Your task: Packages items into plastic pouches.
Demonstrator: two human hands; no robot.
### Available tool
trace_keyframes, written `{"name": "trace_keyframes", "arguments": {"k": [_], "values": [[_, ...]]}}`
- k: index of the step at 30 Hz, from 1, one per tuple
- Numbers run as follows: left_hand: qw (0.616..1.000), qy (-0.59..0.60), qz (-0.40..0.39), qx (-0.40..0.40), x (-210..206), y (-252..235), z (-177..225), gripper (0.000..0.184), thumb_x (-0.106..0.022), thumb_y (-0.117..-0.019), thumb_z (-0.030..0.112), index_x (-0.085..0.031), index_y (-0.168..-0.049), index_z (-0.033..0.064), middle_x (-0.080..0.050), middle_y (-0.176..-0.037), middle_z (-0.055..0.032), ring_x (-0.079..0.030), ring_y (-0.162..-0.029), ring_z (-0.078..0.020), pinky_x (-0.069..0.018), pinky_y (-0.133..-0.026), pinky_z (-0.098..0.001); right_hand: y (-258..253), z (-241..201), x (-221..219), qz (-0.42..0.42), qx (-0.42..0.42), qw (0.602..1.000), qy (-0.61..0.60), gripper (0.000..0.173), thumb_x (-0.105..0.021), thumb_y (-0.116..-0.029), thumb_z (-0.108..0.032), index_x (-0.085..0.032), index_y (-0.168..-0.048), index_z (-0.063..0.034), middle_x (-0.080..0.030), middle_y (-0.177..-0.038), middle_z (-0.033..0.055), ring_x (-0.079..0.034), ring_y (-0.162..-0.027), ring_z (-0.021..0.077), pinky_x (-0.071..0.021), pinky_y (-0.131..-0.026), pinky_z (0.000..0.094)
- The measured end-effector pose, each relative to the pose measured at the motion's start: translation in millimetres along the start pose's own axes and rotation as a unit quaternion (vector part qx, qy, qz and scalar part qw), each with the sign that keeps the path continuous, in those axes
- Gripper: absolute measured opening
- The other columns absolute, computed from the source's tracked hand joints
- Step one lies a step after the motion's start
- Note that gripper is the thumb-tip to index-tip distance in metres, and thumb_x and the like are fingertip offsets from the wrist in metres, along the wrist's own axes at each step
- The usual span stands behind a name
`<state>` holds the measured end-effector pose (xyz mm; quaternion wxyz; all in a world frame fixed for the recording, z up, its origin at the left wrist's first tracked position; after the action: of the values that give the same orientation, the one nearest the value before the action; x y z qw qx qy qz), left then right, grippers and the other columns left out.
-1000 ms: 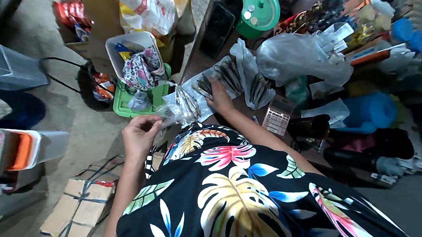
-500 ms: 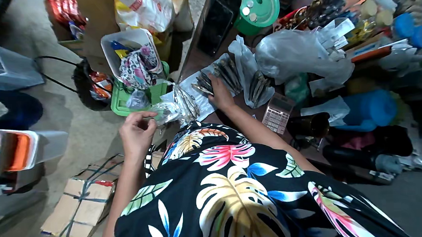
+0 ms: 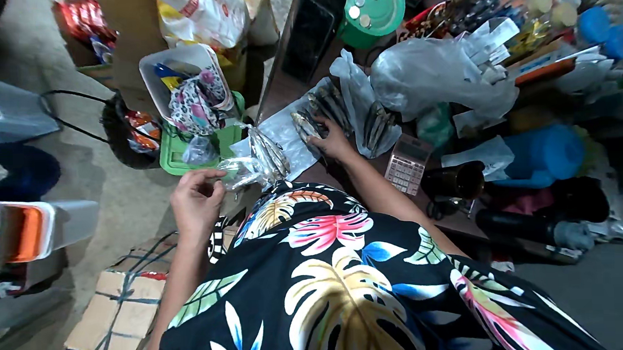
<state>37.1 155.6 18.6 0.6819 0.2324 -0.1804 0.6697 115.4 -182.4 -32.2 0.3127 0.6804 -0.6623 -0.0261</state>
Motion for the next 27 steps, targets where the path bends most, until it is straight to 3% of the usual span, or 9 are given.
{"name": "trace_keyframes", "arguments": {"k": [5,8,12,17,21,24,27], "values": [[0.999,-0.047,-0.001,-0.022,-2.4,-2.8,8.6,0.018,-0.061,-0.0952,0.006,-0.072,-0.109,0.0004,-0.065,-0.108,-0.0169,-0.061,-0.075,-0.0182,-0.0532,-0.069,-0.0364,13.2,6.3,1.5,-0.009,-0.043,0.992,-0.122,0.064,-0.076,-0.0917,-0.010,-0.048,-0.149,-0.0052,-0.058,-0.140,0.0215,-0.063,-0.118,0.0265,-0.0541,-0.098,0.0432],[0.998,-0.055,0.008,-0.021,-7.3,-8.4,11.6,0.017,-0.069,-0.0949,0.011,-0.073,-0.108,0.0000,-0.066,-0.107,-0.0178,-0.061,-0.075,-0.0181,-0.0533,-0.070,-0.0352,19.4,9.6,7.6,-0.035,-0.051,0.976,-0.208,0.058,-0.070,-0.0953,-0.007,-0.047,-0.148,-0.0044,-0.062,-0.133,0.0181,-0.067,-0.108,0.0210,-0.0575,-0.091,0.0373],[0.995,-0.090,-0.017,-0.040,-19.1,-27.3,26.5,0.018,-0.066,-0.0939,0.003,-0.072,-0.111,-0.0017,-0.066,-0.111,-0.0228,-0.065,-0.081,-0.0290,-0.0553,-0.077,-0.0467,28.0,1.1,20.3,-0.076,-0.039,0.959,-0.270,0.056,-0.064,-0.0988,-0.005,-0.042,-0.151,-0.0046,-0.062,-0.130,0.0148,-0.067,-0.103,0.0175,-0.0580,-0.089,0.0349],[0.986,-0.119,-0.093,-0.069,-46.6,-61.6,57.7,0.035,-0.066,-0.0897,-0.005,-0.067,-0.125,-0.0016,-0.060,-0.130,-0.0263,-0.065,-0.107,-0.0428,-0.0541,-0.091,-0.0604,50.9,-43.0,27.7,-0.108,0.066,0.974,-0.187,0.062,-0.070,-0.0908,-0.004,-0.048,-0.149,-0.0039,-0.058,-0.137,0.0142,-0.064,-0.114,0.0165,-0.0573,-0.093,0.0326],[0.977,-0.134,-0.135,-0.101,-64.0,-78.1,81.9,0.039,-0.068,-0.0896,-0.003,-0.066,-0.128,0.0022,-0.058,-0.135,-0.0233,-0.067,-0.101,-0.0418,-0.0559,-0.086,-0.0602,69.9,-71.7,26.2,-0.146,0.090,0.975,-0.140,0.063,-0.073,-0.0886,0.001,-0.051,-0.147,-0.0046,-0.060,-0.136,0.0137,-0.068,-0.107,0.0164,-0.0604,-0.089,0.0315],[0.972,-0.113,-0.146,-0.143,-67.2,-81.1,95.2,0.042,-0.068,-0.0920,0.002,-0.063,-0.133,0.0025,-0.057,-0.137,-0.0229,-0.068,-0.095,-0.0351,-0.0580,-0.083,-0.0512,68.5,-67.7,27.7,-0.134,0.090,0.986,-0.045,0.066,-0.079,-0.0871,-0.006,-0.053,-0.147,-0.0085,-0.061,-0.134,0.0138,-0.069,-0.099,0.0183,-0.0609,-0.083,0.0340],[0.963,-0.086,-0.163,-0.195,-70.4,-79.2,100.7,0.049,-0.067,-0.0921,0.000,-0.058,-0.141,0.0021,-0.054,-0.139,-0.0231,-0.067,-0.086,-0.0290,-0.0586,-0.077,-0.0439,66.0,-58.7,30.6,-0.108,0.107,0.988,0.020,0.080,-0.081,-0.0848,-0.008,-0.040,-0.153,-0.0082,-0.062,-0.130,0.0144,-0.069,-0.100,0.0216,-0.0612,-0.083,0.0385]]}}
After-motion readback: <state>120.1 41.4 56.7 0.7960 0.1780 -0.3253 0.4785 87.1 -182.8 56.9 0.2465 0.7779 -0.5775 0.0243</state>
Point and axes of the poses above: each hand's wrist, its own y-axis away from the middle knuckle, its own x-axis out of the back of the hand, z = x × y, the point moved 2 cm from there along -y, towards the middle knuckle
